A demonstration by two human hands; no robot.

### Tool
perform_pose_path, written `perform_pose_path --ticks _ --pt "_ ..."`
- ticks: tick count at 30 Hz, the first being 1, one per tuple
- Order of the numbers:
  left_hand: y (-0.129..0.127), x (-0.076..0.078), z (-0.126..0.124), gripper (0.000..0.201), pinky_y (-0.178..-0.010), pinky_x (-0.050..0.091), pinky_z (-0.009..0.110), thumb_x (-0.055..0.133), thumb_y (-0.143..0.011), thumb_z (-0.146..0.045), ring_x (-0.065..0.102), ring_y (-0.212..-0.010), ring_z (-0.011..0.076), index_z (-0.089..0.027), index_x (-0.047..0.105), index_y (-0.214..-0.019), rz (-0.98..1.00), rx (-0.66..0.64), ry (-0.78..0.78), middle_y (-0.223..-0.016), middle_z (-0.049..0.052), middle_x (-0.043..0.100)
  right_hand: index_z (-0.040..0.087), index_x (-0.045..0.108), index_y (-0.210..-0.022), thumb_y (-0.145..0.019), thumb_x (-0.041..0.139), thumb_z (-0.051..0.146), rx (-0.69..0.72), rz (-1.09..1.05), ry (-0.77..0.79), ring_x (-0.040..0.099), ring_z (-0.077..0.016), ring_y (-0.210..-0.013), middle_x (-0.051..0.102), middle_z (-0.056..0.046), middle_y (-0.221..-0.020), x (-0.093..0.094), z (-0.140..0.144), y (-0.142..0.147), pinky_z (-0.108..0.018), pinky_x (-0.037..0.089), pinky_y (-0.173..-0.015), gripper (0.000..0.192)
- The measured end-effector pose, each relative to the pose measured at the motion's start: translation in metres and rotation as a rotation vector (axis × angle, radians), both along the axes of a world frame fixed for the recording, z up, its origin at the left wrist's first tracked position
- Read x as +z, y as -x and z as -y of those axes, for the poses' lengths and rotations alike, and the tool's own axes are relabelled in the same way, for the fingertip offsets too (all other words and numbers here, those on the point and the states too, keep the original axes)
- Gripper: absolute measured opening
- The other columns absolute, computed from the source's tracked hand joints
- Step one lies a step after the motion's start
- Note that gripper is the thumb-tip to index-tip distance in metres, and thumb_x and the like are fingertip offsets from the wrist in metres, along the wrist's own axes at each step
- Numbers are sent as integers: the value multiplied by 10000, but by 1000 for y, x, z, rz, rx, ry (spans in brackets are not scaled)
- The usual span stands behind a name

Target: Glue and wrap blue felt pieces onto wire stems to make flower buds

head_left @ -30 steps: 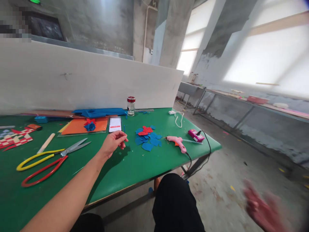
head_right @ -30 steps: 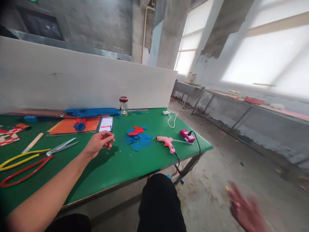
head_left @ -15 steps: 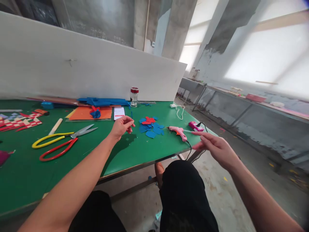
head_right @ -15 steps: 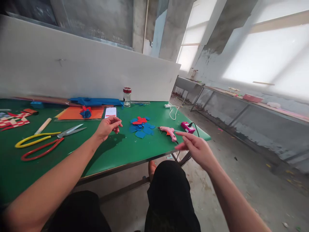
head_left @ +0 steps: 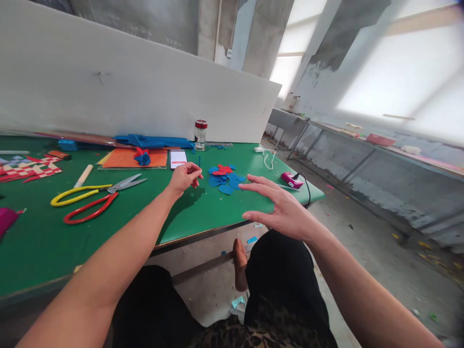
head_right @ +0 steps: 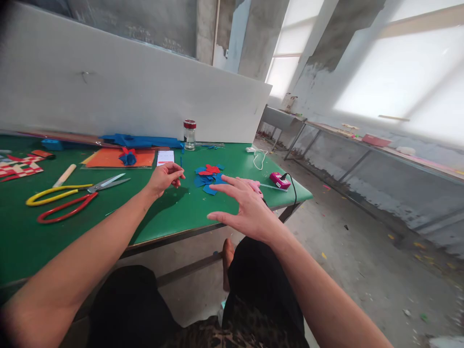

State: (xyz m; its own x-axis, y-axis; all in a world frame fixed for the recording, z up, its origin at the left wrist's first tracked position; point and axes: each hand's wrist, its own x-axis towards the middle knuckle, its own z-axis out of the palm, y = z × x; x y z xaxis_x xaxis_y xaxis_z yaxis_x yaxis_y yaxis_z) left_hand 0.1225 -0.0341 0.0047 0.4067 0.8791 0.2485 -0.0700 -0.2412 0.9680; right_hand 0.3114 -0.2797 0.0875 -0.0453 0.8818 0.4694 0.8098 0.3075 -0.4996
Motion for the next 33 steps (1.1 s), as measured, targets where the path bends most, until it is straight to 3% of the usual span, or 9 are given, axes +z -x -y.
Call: perform_pose_path --ticks 4,8,11,13,16,19,21,26,33 --pt "1 -2 3 317 -685 564 331 634 -891 -365 653 -784 166 -135 618 -1110 15 9 75 -1016 80 673 278 740 -1052 -955 519 415 -55 -215 -24 678 -250 -1014 747 -33 -858 -10 1 7 -519 477 -976 278" --pt "1 -8 1 361 -878 544 443 577 -933 -347 612 -1052 226 -162 556 -1243 38 24 154 -1242 98 587 276 602 -1299 -906 574 361 17 -407 68 707 -177 -756 718 -45 -1070 -23 -6 16 -361 595 -710 403" --pt "7 -6 -1 298 -718 564 331 608 -912 -358 640 -831 162 -143 609 -1117 61 49 167 -1028 61 651 247 730 -1073 -879 605 321 -29 -352 -44 703 -217 -881 739 -48 -953 -29 -30 23 -361 581 -780 243" --pt "11 -1 -1 273 -478 444 211 753 -776 -372 521 -519 87 -140 645 -873 88 71 150 -664 -20 592 260 681 -1193 -912 532 298 -19 -421 -110 698 -204 -872 726 -66 -1060 -32 -59 28 -343 582 -737 320" --pt "16 4 0 360 -389 319 186 833 -630 -416 421 -423 58 -157 594 -705 135 71 134 -544 -55 518 266 571 -1336 -835 624 322 12 -545 -185 681 -179 -807 624 -101 -1294 -37 -116 34 -306 571 -662 507" --pt "17 4 2 401 -396 319 185 837 -590 -462 415 -425 56 -162 592 -693 154 58 145 -546 -52 518 178 718 -1023 -875 565 422 -29 -694 -140 671 -189 -715 729 -75 -805 -48 -167 38 -329 554 -716 324" --pt "15 1 4 394 -405 326 188 830 -603 -467 422 -434 60 -164 596 -696 145 42 165 -556 -48 524 189 657 -1144 -871 552 438 29 -865 -58 656 -177 -648 719 -52 -804 -61 -188 41 -291 528 -578 385" --pt "8 -5 7 356 -415 283 180 817 -646 -455 371 -425 50 -177 607 -719 97 -6 264 -532 -64 497 198 656 -825 -821 634 423 -22 -954 -75 561 -148 -590 651 -10 -685 -98 -200 47 -262 441 -567 226" --pt "1 -3 14 343 -393 259 186 805 -648 -470 389 -419 69 -186 618 -691 2 -27 328 -484 -66 464 216 751 -864 -778 677 447 144 -1049 123 610 -204 -832 712 -47 -868 -108 -204 49 -312 459 -777 258"
